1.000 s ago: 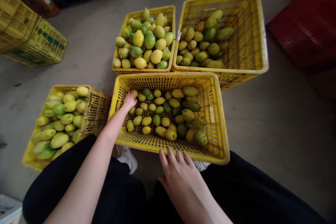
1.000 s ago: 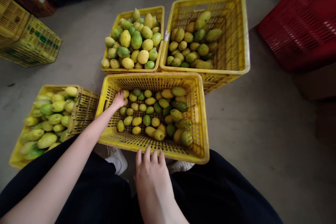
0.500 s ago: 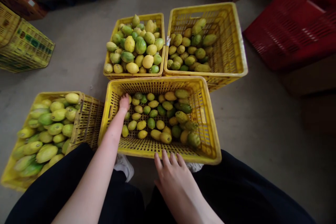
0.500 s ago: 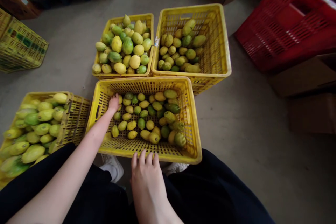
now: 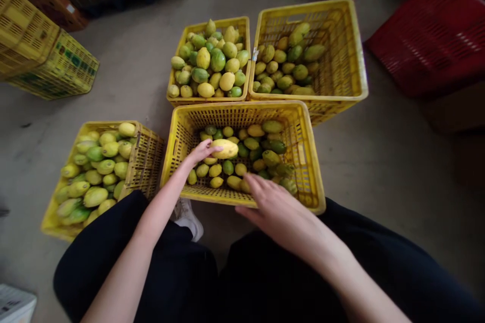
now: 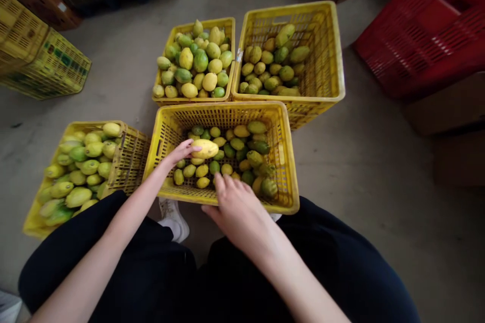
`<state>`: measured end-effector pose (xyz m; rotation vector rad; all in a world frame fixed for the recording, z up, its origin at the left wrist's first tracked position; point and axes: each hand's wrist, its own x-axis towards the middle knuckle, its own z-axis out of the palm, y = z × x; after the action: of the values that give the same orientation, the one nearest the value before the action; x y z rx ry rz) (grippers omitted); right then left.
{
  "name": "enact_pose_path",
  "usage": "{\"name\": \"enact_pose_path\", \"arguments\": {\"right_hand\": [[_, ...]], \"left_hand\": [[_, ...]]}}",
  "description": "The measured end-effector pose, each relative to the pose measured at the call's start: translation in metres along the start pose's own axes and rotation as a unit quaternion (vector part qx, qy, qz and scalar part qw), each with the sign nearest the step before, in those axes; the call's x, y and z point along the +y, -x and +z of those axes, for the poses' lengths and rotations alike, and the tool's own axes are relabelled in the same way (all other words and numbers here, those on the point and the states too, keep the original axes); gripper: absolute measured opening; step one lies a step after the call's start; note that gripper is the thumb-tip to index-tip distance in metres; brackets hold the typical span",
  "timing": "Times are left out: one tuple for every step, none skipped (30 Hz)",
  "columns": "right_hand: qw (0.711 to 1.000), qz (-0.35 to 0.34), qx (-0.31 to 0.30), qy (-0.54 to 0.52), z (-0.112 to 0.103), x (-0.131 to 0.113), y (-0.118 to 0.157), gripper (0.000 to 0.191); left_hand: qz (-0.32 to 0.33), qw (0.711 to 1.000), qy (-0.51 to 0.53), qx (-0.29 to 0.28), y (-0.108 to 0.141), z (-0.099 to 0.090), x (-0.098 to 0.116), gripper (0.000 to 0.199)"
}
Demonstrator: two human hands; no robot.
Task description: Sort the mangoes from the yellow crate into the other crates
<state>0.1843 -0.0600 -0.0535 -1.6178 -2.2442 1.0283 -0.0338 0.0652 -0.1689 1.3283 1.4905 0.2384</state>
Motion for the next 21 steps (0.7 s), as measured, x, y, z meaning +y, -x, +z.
{"name": "enact_pose_path", "arguments": {"right_hand": [[0.994, 0.029, 0.071, -0.08, -0.006, 0.003, -0.002, 0.067], [0.973, 0.063, 0.139, -0.172, -0.012, 0.005, -0.004, 0.071], [0.937, 0.097, 0.196, -0.271, -0.017, 0.005, -0.007, 0.072], [0.89, 0.126, 0.232, -0.371, -0.022, 0.004, -0.009, 0.07], [0.839, 0.143, 0.238, -0.467, -0.025, 0.001, -0.01, 0.065], [0.789, 0.149, 0.218, -0.554, -0.028, -0.003, -0.012, 0.058], [0.744, 0.145, 0.183, -0.627, -0.029, -0.008, -0.012, 0.051], [0.704, 0.137, 0.145, -0.682, -0.028, -0.011, -0.012, 0.045], [0.671, 0.133, 0.114, -0.72, -0.027, -0.014, -0.012, 0.039], [0.646, 0.137, 0.099, -0.744, -0.025, -0.016, -0.011, 0.034], [0.627, 0.148, 0.101, -0.758, -0.023, -0.016, -0.01, 0.03], [0.612, 0.164, 0.113, -0.765, -0.021, -0.014, -0.009, 0.027], [0.602, 0.179, 0.126, -0.768, -0.02, -0.011, -0.008, 0.027], [0.597, 0.188, 0.136, -0.768, -0.02, -0.008, -0.007, 0.027], [0.594, 0.195, 0.143, -0.768, -0.022, -0.005, -0.006, 0.029], [0.59, 0.201, 0.149, -0.768, -0.024, -0.001, -0.004, 0.03], [0.585, 0.207, 0.153, -0.769, -0.028, 0.002, -0.003, 0.032], [0.579, 0.21, 0.158, -0.772, -0.032, 0.004, -0.001, 0.033], [0.573, 0.207, 0.167, -0.775, -0.036, 0.005, 0.001, 0.034], [0.567, 0.197, 0.183, -0.779, -0.041, 0.005, 0.003, 0.034], [0.558, 0.184, 0.205, -0.783, -0.046, 0.005, 0.005, 0.033]], "left_hand": [[0.049, 0.998, 0.036, -0.004, 0.013, -0.002, 0.016, 0.042], [0.085, 0.995, 0.058, 0.007, 0.028, -0.004, 0.032, 0.045], [0.114, 0.99, 0.075, 0.021, 0.044, -0.005, 0.048, 0.048], [0.141, 0.985, 0.093, 0.034, 0.06, -0.005, 0.064, 0.051], [0.166, 0.979, 0.109, 0.036, 0.076, -0.004, 0.078, 0.054], [0.186, 0.975, 0.119, 0.037, 0.09, -0.001, 0.09, 0.056], [0.201, 0.972, 0.121, 0.027, 0.102, 0.003, 0.1, 0.056], [0.214, 0.97, 0.114, 0.016, 0.111, 0.007, 0.106, 0.055], [0.222, 0.97, 0.103, 0.009, 0.116, 0.01, 0.109, 0.053], [0.224, 0.97, 0.092, 0.007, 0.117, 0.013, 0.108, 0.05], [0.22, 0.972, 0.083, 0.014, 0.114, 0.014, 0.104, 0.047], [0.209, 0.975, 0.072, 0.027, 0.106, 0.014, 0.095, 0.046], [0.188, 0.979, 0.063, 0.045, 0.096, 0.013, 0.083, 0.049], [0.162, 0.984, 0.039, 0.058, 0.083, 0.012, 0.068, 0.048], [0.13, 0.989, -0.012, 0.069, 0.069, 0.012, 0.051, 0.044], [0.085, 0.989, -0.086, 0.081, 0.055, 0.012, 0.032, 0.038], [0.028, 0.984, -0.162, 0.075, 0.041, 0.013, 0.014, 0.032], [-0.005, 0.979, -0.188, 0.073, 0.029, 0.015, -0.005, 0.027], [-0.027, 0.977, -0.202, 0.067, 0.018, 0.018, -0.022, 0.022], [-0.047, 0.973, -0.216, 0.064, 0.009, 0.022, -0.037, 0.017], [-0.06, 0.97, -0.227, 0.063, 0.001, 0.026, -0.05, 0.015]]}}
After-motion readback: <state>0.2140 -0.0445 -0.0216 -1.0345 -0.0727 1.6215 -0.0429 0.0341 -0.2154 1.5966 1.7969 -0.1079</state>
